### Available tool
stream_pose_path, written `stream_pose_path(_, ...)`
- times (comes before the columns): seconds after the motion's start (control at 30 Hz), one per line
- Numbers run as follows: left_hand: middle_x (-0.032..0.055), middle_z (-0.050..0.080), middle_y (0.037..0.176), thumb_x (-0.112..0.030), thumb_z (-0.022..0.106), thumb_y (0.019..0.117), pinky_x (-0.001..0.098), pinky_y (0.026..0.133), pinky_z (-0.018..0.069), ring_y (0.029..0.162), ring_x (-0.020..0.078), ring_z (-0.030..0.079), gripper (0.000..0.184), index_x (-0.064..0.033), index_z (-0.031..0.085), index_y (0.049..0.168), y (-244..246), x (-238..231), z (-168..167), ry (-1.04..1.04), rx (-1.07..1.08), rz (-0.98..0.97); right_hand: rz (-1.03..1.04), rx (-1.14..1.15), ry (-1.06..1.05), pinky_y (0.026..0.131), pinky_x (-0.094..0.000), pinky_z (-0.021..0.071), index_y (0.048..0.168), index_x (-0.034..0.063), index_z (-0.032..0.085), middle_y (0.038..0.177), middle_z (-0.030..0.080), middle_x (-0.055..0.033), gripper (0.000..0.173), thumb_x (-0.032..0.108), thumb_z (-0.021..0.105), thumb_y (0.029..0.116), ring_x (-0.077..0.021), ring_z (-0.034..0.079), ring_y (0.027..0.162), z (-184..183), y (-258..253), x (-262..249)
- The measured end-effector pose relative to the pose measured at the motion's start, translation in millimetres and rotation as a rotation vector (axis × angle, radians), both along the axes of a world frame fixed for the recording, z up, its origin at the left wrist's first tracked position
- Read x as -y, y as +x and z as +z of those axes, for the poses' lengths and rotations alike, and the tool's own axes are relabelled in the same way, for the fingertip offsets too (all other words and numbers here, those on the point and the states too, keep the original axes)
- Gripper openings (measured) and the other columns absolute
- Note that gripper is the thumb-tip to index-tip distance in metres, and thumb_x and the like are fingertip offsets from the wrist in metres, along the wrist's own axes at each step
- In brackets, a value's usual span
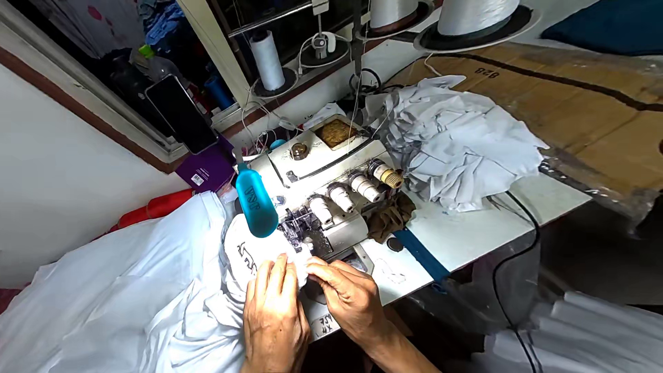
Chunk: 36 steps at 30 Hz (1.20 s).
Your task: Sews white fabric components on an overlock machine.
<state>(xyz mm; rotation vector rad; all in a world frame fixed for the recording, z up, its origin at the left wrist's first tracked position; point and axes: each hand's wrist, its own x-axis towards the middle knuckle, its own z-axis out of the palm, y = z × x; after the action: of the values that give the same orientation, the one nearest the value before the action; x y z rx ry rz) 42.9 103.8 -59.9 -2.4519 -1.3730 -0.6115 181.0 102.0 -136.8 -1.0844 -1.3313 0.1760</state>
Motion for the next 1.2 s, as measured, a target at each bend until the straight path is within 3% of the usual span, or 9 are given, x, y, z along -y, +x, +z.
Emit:
stream_pose_path(0.27,0.0100,0.074,0.123,-0.009,0.057,0.0841,0.0490,0.083,0.0562,0.107,0.0340,0.070,0.034,-0.0075,0.079,0.109,7.9,-34.2,-2.4,-0.015,-0.007,0.138,-0.026,0.061,-0.008,0.072,-0.0171,0.0551,0.102,0.0148,0.080,0.095,0.077,-0.0015,0.019,0.009,0.065,0.0925,-0.0059,0.067,0.074,-2.1,-4.2,13.1)
stream_pose_path(0.47,0.0155,0.072,0.125,-0.010,0.060,0.0865,0.0543,0.085,0.0556,0.111,0.0386,0.068,0.037,-0.0040,0.076,0.119,-6.9,-49.8,2.6,-0.085,0.027,0.209,0.195,0.108,-0.123,0.080,-0.0205,0.0575,0.101,0.0072,0.081,0.097,0.079,-0.0037,0.018,0.002,0.068,0.0894,-0.0075,0.072,0.081,15.4,-0.4,37.3)
stream_pose_path(0.6,0.0154,0.074,0.112,-0.006,0.065,0.0799,0.0519,0.078,0.0591,0.096,0.0365,0.072,0.033,-0.0035,0.078,0.110,-35.8,-13.6,1.1,0.001,0.058,0.250,0.272,0.185,-0.197,0.079,-0.0267,0.0605,0.116,0.0044,0.077,0.099,0.079,-0.0047,0.025,0.006,0.069,0.0928,-0.0127,0.074,0.083,18.0,-0.7,39.6)
stream_pose_path(0.77,0.0209,0.073,0.089,-0.007,0.068,0.0847,0.0475,0.066,0.0591,0.077,0.0365,0.073,0.027,0.0074,0.074,0.107,-10.7,79.5,11.1,-0.222,0.020,0.238,0.395,0.357,-0.212,0.068,-0.0380,0.0603,0.132,0.0064,0.070,0.086,0.077,-0.0078,0.043,0.009,0.071,0.0898,-0.0220,0.072,0.070,12.9,-6.5,34.3)
stream_pose_path(0.87,0.0168,0.071,0.081,-0.021,0.067,0.0895,0.0470,0.066,0.0573,0.074,0.0337,0.072,0.025,0.0028,0.074,0.097,-15.4,78.1,-1.7,-0.253,-0.010,0.192,0.391,0.411,-0.313,0.066,-0.0517,0.0610,0.115,0.0091,0.077,0.085,0.077,-0.0110,0.029,0.010,0.074,0.0853,-0.0295,0.074,0.073,2.8,11.5,25.2)
stream_pose_path(0.93,0.0173,0.071,0.082,-0.016,0.072,0.0827,0.0503,0.068,0.0571,0.076,0.0356,0.072,0.019,0.0012,0.073,0.090,-34.3,58.6,-6.8,-0.233,-0.001,0.125,0.245,0.446,-0.308,0.065,-0.0490,0.0610,0.095,0.0103,0.078,0.081,0.076,-0.0072,0.012,0.014,0.070,0.0873,-0.0259,0.075,0.073,-4.9,37.5,14.3)
stream_pose_path(1.0,0.0146,0.071,0.081,-0.013,0.073,0.0823,0.0477,0.069,0.0572,0.077,0.0327,0.071,0.013,-0.0012,0.074,0.089,-41.1,46.7,-6.2,-0.167,0.003,0.029,0.181,0.472,-0.288,0.068,-0.0476,0.0606,0.090,0.0102,0.079,0.084,0.077,-0.0059,0.011,0.015,0.069,0.0873,-0.0249,0.075,0.077,-0.2,59.0,6.9)
stream_pose_path(1.13,0.0098,0.069,0.075,-0.013,0.072,0.0847,0.0416,0.065,0.0578,0.073,0.0268,0.071,0.009,-0.0048,0.073,0.082,-26.7,49.3,14.4,-0.058,0.104,-0.130,0.470,0.174,-0.324,0.094,-0.0377,0.0585,0.082,0.0036,0.077,0.109,0.078,-0.0074,0.003,0.005,0.077,0.0793,-0.0181,0.073,0.104,34.0,86.9,24.2)
stream_pose_path(1.2,0.0091,0.070,0.075,-0.015,0.071,0.0871,0.0403,0.065,0.0577,0.074,0.0255,0.071,0.011,-0.0057,0.073,0.082,-21.5,52.3,37.4,-0.089,0.198,-0.231,0.731,-0.142,-0.343,0.097,-0.0353,0.0578,0.086,0.0083,0.076,0.111,0.077,-0.0052,0.008,0.003,0.077,0.0804,-0.0156,0.071,0.108,58.0,101.4,40.9)
